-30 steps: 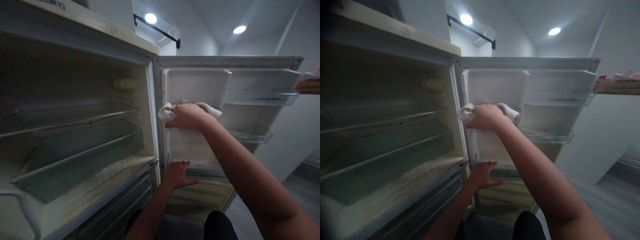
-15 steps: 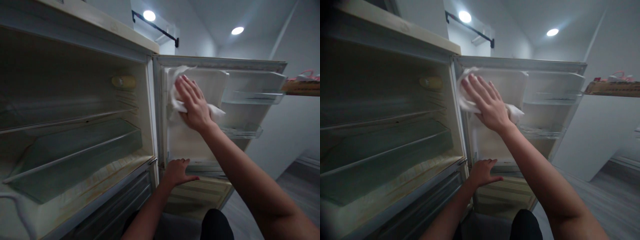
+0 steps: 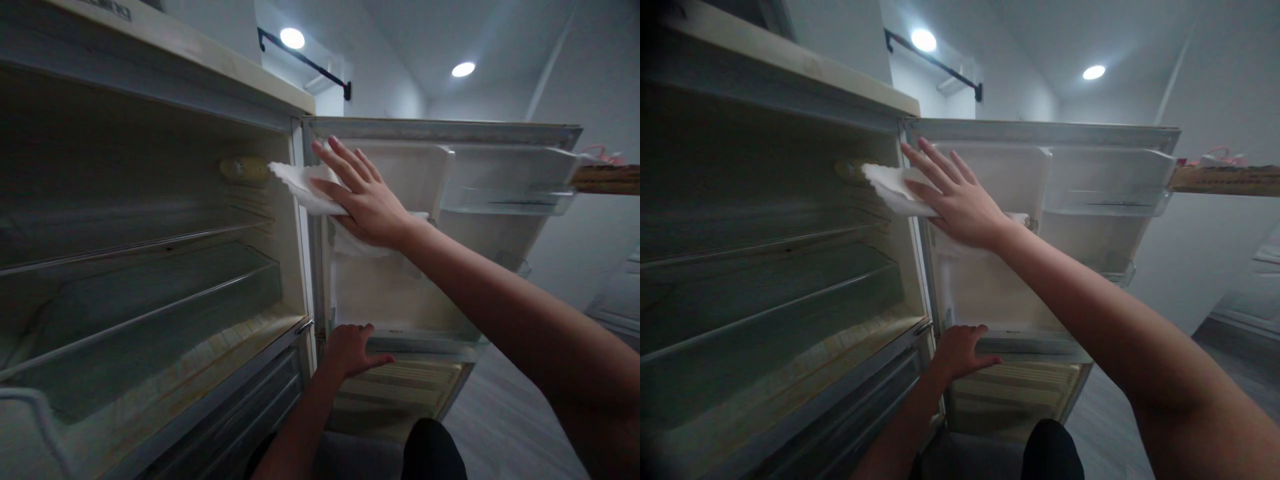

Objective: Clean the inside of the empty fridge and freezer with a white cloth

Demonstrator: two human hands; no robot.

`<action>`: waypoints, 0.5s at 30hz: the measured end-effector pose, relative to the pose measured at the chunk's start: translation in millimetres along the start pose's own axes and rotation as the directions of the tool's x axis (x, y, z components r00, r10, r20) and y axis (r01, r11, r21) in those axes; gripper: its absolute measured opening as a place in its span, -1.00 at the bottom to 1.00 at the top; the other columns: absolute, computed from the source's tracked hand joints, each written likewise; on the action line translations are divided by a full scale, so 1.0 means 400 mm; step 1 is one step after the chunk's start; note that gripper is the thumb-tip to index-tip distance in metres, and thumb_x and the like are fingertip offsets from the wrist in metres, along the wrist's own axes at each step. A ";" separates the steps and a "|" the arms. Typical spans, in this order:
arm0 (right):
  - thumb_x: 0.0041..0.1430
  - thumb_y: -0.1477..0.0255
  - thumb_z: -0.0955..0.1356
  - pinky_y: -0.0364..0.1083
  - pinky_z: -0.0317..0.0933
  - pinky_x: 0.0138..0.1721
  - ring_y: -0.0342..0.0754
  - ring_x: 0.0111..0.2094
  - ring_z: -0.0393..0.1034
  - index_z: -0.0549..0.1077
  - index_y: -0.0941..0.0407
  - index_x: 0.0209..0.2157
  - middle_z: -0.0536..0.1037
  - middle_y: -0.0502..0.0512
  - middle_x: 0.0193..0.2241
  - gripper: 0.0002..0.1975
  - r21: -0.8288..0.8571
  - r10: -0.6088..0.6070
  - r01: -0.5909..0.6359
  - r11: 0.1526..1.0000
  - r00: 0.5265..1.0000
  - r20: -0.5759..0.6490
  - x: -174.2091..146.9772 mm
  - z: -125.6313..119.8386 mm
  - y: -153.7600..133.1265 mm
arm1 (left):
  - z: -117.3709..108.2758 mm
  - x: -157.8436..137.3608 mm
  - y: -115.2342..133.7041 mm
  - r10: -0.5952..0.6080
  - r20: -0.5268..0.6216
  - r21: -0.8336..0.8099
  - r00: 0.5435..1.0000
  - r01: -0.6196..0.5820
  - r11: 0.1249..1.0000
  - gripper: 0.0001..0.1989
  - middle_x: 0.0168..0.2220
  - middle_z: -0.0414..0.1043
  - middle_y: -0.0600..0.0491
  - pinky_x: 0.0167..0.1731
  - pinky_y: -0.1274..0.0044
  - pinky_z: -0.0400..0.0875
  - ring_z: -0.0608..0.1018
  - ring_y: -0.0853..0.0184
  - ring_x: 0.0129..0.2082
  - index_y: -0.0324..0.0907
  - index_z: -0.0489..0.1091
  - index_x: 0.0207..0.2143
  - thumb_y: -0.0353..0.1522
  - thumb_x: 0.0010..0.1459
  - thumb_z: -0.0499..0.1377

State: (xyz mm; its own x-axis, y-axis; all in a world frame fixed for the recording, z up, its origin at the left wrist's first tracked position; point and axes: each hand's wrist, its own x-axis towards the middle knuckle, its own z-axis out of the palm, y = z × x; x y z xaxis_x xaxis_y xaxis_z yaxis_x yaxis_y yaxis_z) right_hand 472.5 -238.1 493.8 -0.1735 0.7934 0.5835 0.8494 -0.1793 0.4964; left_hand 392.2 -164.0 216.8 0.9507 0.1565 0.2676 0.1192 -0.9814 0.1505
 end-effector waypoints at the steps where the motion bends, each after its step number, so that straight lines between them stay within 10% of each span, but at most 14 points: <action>1: 0.42 0.20 0.04 0.31 -0.18 0.31 0.24 0.43 -0.21 0.19 -0.04 0.34 0.04 0.11 0.42 -0.46 -0.032 0.030 -0.030 0.999 1.000 -0.009 -0.018 -0.016 -0.001 | 0.000 -0.003 -0.002 0.002 0.002 0.002 1.000 -0.002 1.000 -0.02 -0.22 0.61 -0.15 -0.15 0.24 0.48 0.64 -0.02 -0.17 -0.14 0.46 0.01 0.42 -0.04 -0.13; 6: 0.37 0.20 0.13 0.12 0.19 -0.01 0.24 0.02 0.38 0.43 0.09 0.10 0.53 0.30 -0.01 -0.54 -0.056 0.281 -0.278 0.959 0.957 0.073 -0.039 -0.073 0.018 | 0.001 -0.020 -0.013 -0.003 -0.005 0.029 1.000 0.004 1.000 -0.01 -0.24 0.61 -0.14 -0.15 0.24 0.46 0.63 -0.03 -0.18 -0.15 0.45 0.04 0.42 -0.04 -0.14; 12: 0.32 0.08 0.22 -0.06 0.29 -0.30 0.05 -0.32 0.51 0.58 0.12 -0.30 0.63 0.18 -0.32 -0.53 0.275 0.296 -0.507 0.817 0.777 0.556 0.017 -0.042 0.036 | -0.001 -0.037 -0.028 0.006 -0.011 0.030 1.000 -0.006 1.000 0.00 -0.25 0.60 -0.14 -0.14 0.26 0.45 0.63 -0.01 -0.17 -0.14 0.44 0.06 0.42 -0.04 -0.15; 15: 0.40 0.10 0.10 -0.06 0.37 -0.32 0.05 -0.27 0.55 0.57 0.12 -0.08 0.65 0.19 -0.20 -0.45 0.365 0.349 -0.593 0.718 0.760 0.548 0.025 -0.020 0.047 | 0.000 -0.042 -0.039 0.006 -0.001 0.024 1.000 -0.006 1.000 -0.04 -0.24 0.61 -0.12 -0.13 0.27 0.44 0.63 0.00 -0.16 -0.12 0.44 0.06 0.40 -0.02 -0.12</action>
State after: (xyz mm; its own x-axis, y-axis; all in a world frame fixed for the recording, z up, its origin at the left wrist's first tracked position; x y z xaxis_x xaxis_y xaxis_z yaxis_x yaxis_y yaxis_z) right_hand 482.6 -238.0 514.2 0.4377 0.8593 0.2647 0.8946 -0.3867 -0.2241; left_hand 374.3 -151.4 210.0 0.9513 0.1504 0.2691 0.1201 -0.9847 0.1260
